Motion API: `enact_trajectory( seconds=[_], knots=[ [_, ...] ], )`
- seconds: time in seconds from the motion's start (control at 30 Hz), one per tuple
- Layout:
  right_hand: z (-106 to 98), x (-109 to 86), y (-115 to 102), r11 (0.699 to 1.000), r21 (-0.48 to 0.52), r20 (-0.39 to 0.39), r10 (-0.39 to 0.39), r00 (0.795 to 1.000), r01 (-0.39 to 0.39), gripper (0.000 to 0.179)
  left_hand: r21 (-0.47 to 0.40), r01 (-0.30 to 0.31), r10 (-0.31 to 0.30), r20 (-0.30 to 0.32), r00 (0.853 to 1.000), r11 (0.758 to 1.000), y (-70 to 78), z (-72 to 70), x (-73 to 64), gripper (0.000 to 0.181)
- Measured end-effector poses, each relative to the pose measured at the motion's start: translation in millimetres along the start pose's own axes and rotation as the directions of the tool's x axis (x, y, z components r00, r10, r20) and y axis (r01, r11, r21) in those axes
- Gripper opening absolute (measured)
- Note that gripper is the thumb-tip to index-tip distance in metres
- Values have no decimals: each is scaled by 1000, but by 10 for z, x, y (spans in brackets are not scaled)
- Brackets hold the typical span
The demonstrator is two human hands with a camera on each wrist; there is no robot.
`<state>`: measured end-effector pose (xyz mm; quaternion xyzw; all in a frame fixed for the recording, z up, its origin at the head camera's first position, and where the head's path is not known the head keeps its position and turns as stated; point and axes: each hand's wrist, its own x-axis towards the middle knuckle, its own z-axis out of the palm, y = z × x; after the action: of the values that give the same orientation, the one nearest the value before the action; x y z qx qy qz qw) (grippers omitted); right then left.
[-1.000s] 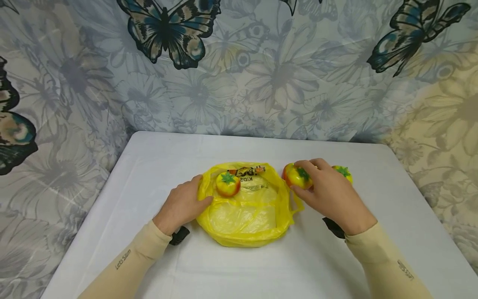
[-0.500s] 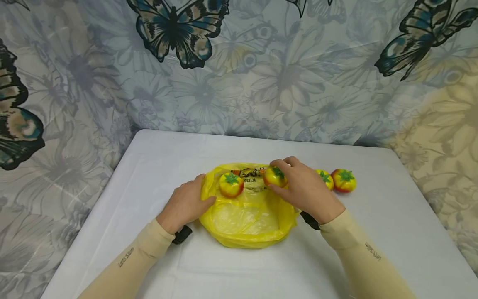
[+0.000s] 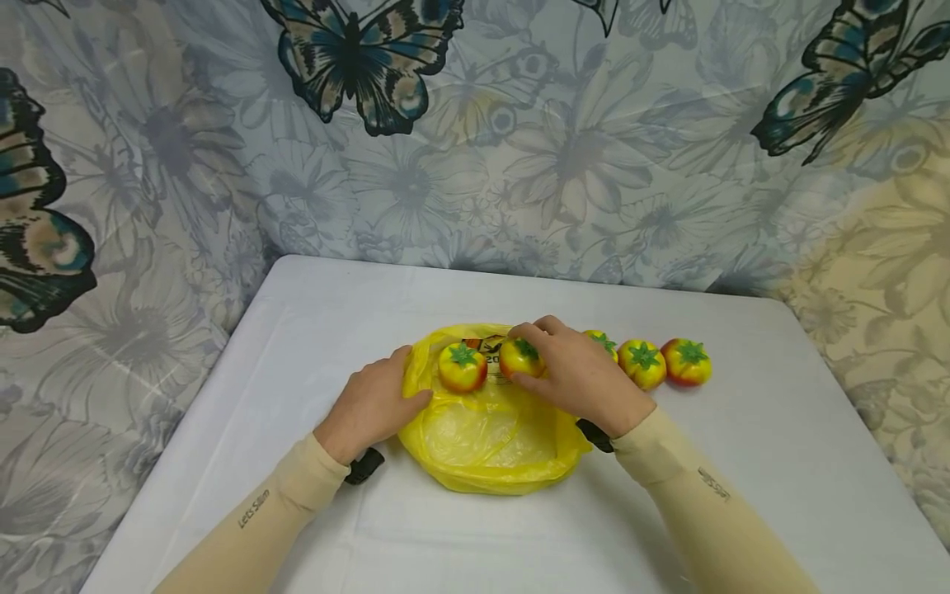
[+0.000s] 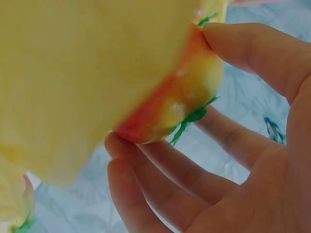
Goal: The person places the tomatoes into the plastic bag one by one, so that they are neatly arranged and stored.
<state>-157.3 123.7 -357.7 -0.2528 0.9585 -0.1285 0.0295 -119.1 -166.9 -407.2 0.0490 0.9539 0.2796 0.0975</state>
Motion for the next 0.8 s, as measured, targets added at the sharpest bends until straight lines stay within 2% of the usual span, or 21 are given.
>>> enact_trajectory(
  seconds=[0.33, 0.8],
  knots=[
    [117, 74, -14, 1000, -9, 56, 8, 998, -7, 55, 12, -15, 15, -3, 1000, 1000, 13, 10, 5, 81],
    [225, 117, -10, 1000, -7, 76, -1, 997, 1, 55, 17, -16, 16, -7, 1000, 1000, 8, 10, -4, 80]
  ],
)
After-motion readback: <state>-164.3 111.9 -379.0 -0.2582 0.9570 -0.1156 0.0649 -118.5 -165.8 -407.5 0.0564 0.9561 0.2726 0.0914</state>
